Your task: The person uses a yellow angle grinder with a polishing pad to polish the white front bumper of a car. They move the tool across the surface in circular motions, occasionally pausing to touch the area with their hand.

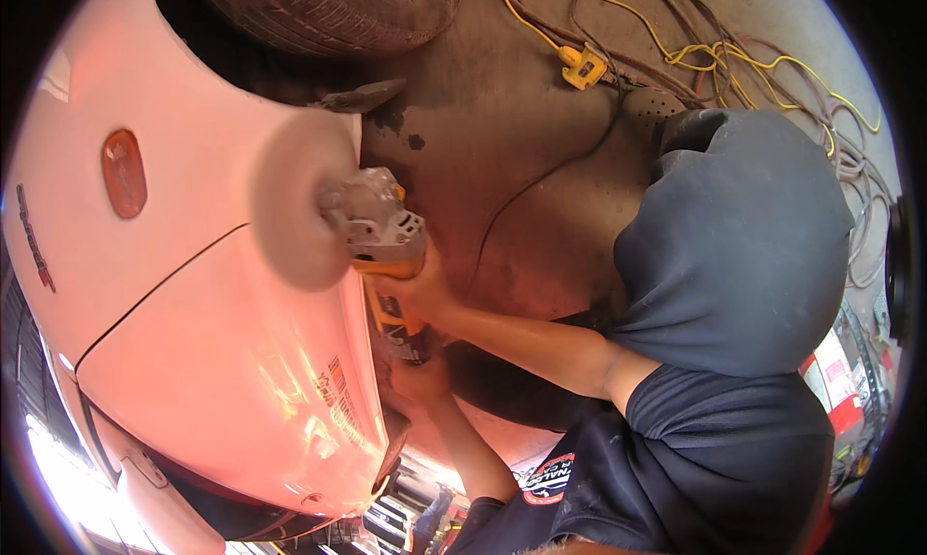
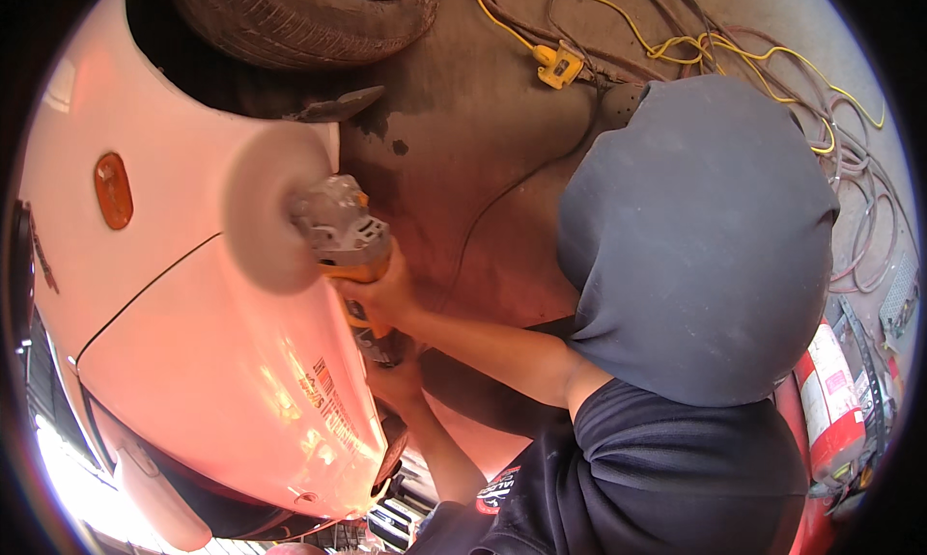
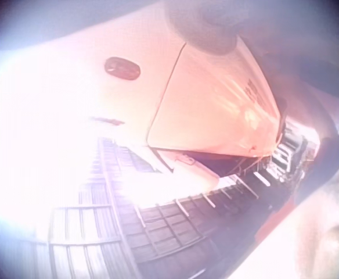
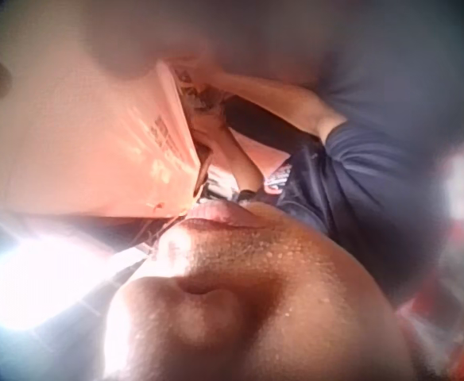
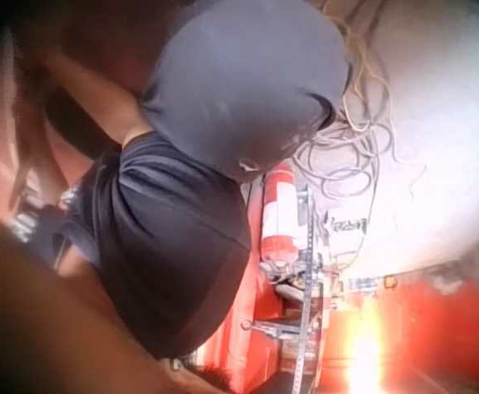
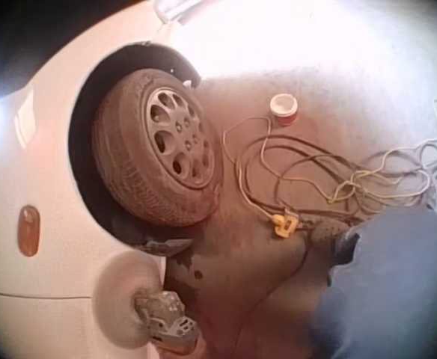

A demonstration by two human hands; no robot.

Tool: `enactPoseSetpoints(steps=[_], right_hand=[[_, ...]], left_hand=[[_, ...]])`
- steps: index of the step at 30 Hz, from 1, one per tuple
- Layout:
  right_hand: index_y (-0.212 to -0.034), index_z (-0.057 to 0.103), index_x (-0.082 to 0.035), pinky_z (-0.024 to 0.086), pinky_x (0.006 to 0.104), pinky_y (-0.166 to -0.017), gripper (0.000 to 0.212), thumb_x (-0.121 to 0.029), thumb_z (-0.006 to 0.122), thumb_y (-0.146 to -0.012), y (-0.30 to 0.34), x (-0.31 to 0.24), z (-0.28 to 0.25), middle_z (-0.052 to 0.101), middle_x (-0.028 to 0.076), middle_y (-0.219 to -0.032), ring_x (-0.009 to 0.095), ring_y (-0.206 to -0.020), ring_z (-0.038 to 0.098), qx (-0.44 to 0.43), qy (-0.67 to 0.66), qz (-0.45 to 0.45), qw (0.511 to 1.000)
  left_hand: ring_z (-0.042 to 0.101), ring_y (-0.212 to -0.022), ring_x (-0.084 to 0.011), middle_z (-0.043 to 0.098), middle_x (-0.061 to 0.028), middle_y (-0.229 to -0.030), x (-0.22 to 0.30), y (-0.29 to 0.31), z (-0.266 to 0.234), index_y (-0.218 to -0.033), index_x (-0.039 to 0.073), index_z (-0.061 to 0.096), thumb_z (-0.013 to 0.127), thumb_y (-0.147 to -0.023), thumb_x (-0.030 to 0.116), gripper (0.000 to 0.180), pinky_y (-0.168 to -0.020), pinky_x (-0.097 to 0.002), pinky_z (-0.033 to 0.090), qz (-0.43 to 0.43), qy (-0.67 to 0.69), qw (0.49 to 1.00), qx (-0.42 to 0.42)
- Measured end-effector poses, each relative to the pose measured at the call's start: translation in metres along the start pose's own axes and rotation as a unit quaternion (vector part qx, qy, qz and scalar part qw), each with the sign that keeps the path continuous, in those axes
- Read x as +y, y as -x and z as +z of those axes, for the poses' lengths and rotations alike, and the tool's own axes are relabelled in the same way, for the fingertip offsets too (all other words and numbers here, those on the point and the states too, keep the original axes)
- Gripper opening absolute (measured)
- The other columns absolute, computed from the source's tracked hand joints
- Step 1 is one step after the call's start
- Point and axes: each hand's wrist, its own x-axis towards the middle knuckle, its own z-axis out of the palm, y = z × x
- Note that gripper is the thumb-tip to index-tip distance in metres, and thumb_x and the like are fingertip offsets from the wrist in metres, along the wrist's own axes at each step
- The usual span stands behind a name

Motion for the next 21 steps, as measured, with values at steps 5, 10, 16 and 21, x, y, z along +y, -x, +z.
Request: enactPoseSetpoints(steps=[5,10,16,21], right_hand=[[-0.135,0.046,-0.005,0.054,0.0369,-0.097,0.080,-0.012,0.091,-0.070,0.008,0.014,-0.013,0.063,0.009,-0.125,0.020,-0.110,0.065,-0.038,-0.002,-0.036,0.999],[-0.130,0.048,-0.007,0.055,0.0371,-0.092,0.077,-0.019,0.094,-0.069,0.041,-0.032,0.044,0.067,0.008,-0.117,0.018,-0.104,0.068,-0.085,0.088,-0.138,0.983],[-0.122,0.048,-0.008,0.056,0.0355,-0.088,0.080,-0.030,0.097,-0.063,0.054,-0.083,0.079,0.072,0.009,-0.105,0.022,-0.096,0.073,-0.107,0.168,-0.107,0.974],[-0.123,0.048,-0.008,0.058,0.0382,-0.085,0.085,-0.034,0.098,-0.059,0.053,-0.041,0.047,0.073,0.014,-0.104,0.028,-0.097,0.075,-0.125,0.266,-0.090,0.951]], left_hand=[[0.076,-0.085,-0.0290,0.077,-0.0147,-0.089,-0.012,0.015,0.014,-0.104,0.002,0.075,0.094,-0.068,0.035,0.053,-0.077,-0.0431,0.058,0.018,-0.030,0.999,0.009],[0.073,-0.092,-0.0234,0.074,-0.0094,-0.104,-0.067,-0.007,0.006,-0.118,0.004,0.067,0.090,-0.072,0.039,0.063,-0.079,-0.0397,0.058,0.041,0.192,0.978,0.066],[0.072,-0.093,-0.0216,0.073,-0.0078,-0.106,-0.092,-0.030,0.016,-0.121,0.004,0.065,0.088,-0.075,0.039,0.062,-0.079,-0.0377,0.058,-0.027,0.085,0.992,0.086],[0.072,-0.092,-0.0210,0.072,-0.0074,-0.105,-0.060,-0.010,0.045,-0.119,0.004,0.064,0.088,-0.074,0.038,0.060,-0.079,-0.0368,0.057,-0.059,-0.014,0.995,0.082]])
